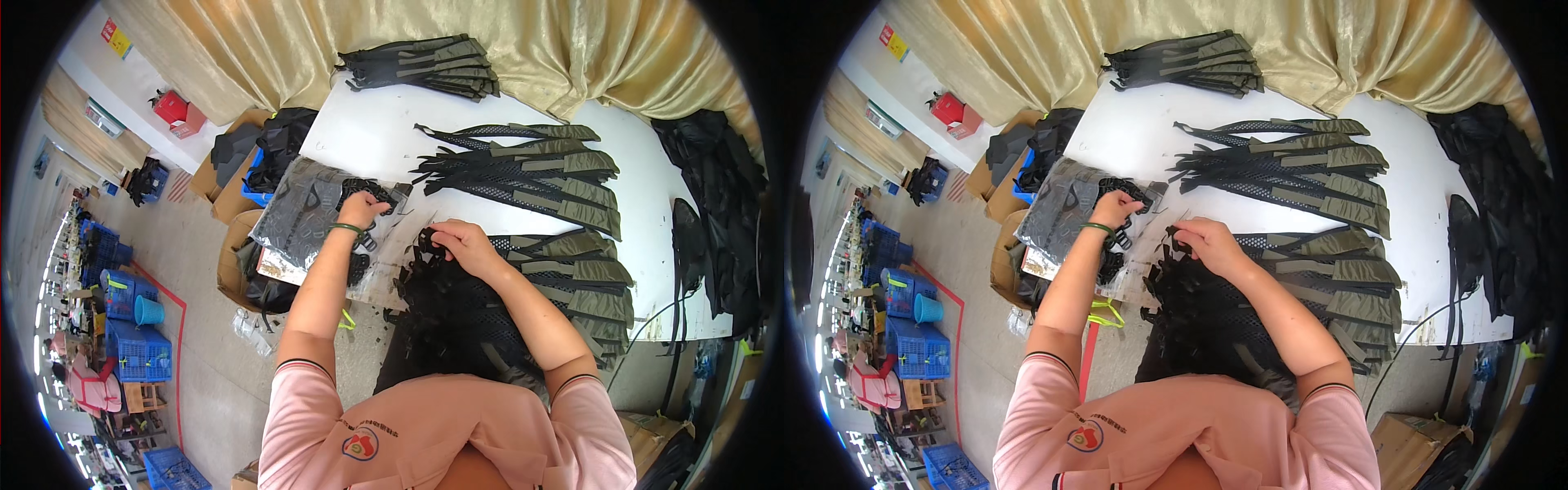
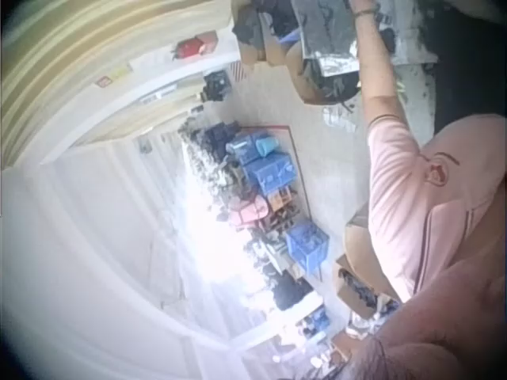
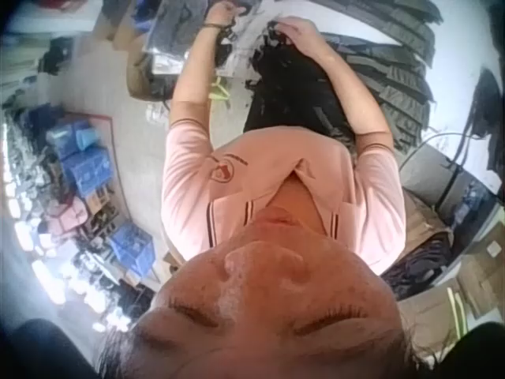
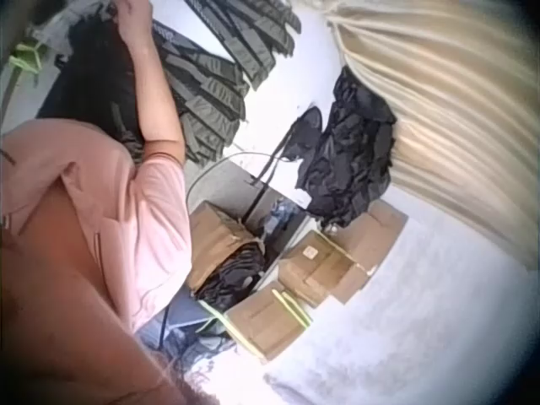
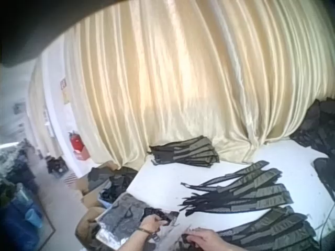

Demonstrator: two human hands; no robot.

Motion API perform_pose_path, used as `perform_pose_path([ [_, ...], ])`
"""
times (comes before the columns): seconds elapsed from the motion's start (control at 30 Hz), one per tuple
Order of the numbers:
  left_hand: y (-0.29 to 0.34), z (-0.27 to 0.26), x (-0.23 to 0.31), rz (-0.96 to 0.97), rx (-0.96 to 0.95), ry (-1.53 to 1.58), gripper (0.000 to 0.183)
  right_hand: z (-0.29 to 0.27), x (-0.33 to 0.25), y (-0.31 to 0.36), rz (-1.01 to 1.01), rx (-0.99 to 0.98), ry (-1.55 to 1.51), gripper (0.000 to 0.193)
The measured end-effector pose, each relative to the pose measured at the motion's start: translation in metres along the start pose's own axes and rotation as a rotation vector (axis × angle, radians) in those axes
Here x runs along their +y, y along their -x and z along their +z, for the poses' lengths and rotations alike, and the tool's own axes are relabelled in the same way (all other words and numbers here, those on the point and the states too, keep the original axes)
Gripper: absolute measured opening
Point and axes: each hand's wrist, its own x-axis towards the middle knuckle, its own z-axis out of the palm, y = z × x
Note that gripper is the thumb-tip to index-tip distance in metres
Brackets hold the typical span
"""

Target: Assembling plastic buckles and adjustment clips onto mesh backpack or gear straps.

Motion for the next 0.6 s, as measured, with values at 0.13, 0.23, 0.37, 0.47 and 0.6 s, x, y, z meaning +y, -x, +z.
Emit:
perform_pose_path([
  [0.13, 0.007, 0.024, 0.020, 0.044, 0.104, -0.207, 0.035, -0.002, -0.003, -0.002, 0.032, 0.003, 0.016, 0.020],
  [0.23, 0.008, 0.016, 0.016, 0.035, 0.074, -0.158, 0.031, -0.002, -0.004, -0.007, 0.147, -0.012, -0.039, 0.018],
  [0.37, 0.031, 0.007, 0.037, 0.093, -0.078, 0.334, 0.025, -0.011, -0.007, -0.005, 0.229, 0.050, -0.128, 0.016],
  [0.47, 0.077, 0.006, 0.076, 0.149, -0.244, 0.867, 0.017, -0.015, -0.019, 0.000, 0.289, 0.039, -0.293, 0.015],
  [0.6, 0.116, -0.007, 0.106, 0.157, -0.523, 1.172, 0.020, -0.025, -0.029, 0.008, 0.257, -0.040, -0.430, 0.013],
])
